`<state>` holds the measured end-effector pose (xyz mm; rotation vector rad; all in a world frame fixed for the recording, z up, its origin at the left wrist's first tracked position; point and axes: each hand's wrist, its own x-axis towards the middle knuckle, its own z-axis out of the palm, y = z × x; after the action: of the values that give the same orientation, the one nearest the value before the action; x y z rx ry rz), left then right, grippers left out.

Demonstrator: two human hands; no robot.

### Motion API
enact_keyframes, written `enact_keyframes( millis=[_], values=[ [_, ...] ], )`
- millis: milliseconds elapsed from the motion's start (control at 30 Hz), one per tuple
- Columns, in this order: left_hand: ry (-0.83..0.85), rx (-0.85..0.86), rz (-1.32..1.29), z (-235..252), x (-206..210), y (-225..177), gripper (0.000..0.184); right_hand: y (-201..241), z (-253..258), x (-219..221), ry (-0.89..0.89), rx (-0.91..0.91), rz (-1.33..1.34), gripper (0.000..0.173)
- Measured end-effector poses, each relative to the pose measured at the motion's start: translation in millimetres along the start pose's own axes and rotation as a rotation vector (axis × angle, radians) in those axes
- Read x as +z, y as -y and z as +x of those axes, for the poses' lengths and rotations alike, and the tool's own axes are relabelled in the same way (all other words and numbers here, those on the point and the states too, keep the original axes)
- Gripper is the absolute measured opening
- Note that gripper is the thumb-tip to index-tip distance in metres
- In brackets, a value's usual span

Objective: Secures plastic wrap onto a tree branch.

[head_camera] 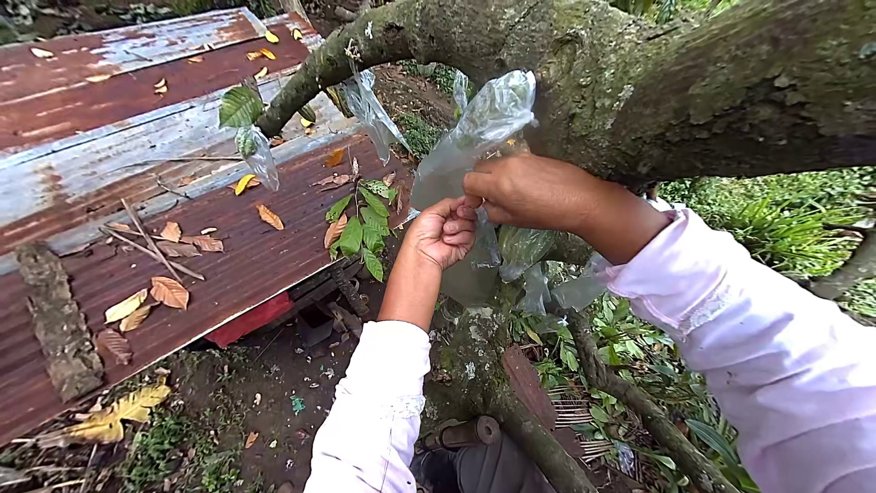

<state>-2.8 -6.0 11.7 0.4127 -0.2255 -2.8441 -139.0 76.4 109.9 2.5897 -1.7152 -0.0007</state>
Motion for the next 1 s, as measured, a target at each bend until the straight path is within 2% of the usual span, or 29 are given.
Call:
enact_keyframes(
  millis=[100,200,300,367,467,567,700,833,1000],
  values=[
    [0.009,-0.002,-0.075,2.3,-2.0,0.5,0.025,4.0,1.8,-3.8,0.093,0.111,-0.017,0.016],
    [-0.009,0.01,-0.136,3.0,-1.8,3.0,0.023,6.2,2.9,-2.0,0.117,0.146,-0.064,0.015],
    [0.046,0.056,-0.112,-1.8,-6.7,10.4,0.019,2.4,-0.7,3.5,0.051,0.071,-0.11,0.013],
    [-0.064,0.044,-0.135,2.3,2.8,6.3,0.024,-1.5,-1.7,3.8,0.01,-0.017,-0.118,0.014],
    [-0.142,0.047,-0.103,3.4,8.7,4.1,0.025,-4.5,0.3,0.9,0.058,-0.095,-0.07,0.018],
    [-0.111,0.074,-0.037,5.1,7.8,6.4,0.029,-7.1,0.2,0.3,0.095,-0.112,-0.039,0.016],
    [-0.073,0.169,0.099,6.0,-3.5,12.3,0.033,-3.9,4.2,1.6,0.051,-0.032,0.045,0.015],
    [0.045,0.339,0.456,13.9,-20.4,16.7,0.033,2.0,8.5,2.9,-0.008,0.157,0.081,0.018],
    [0.002,0.625,0.75,16.7,-25.6,32.0,0.018,8.3,8.2,-2.6,-0.025,0.279,0.112,0.024]
  ],
)
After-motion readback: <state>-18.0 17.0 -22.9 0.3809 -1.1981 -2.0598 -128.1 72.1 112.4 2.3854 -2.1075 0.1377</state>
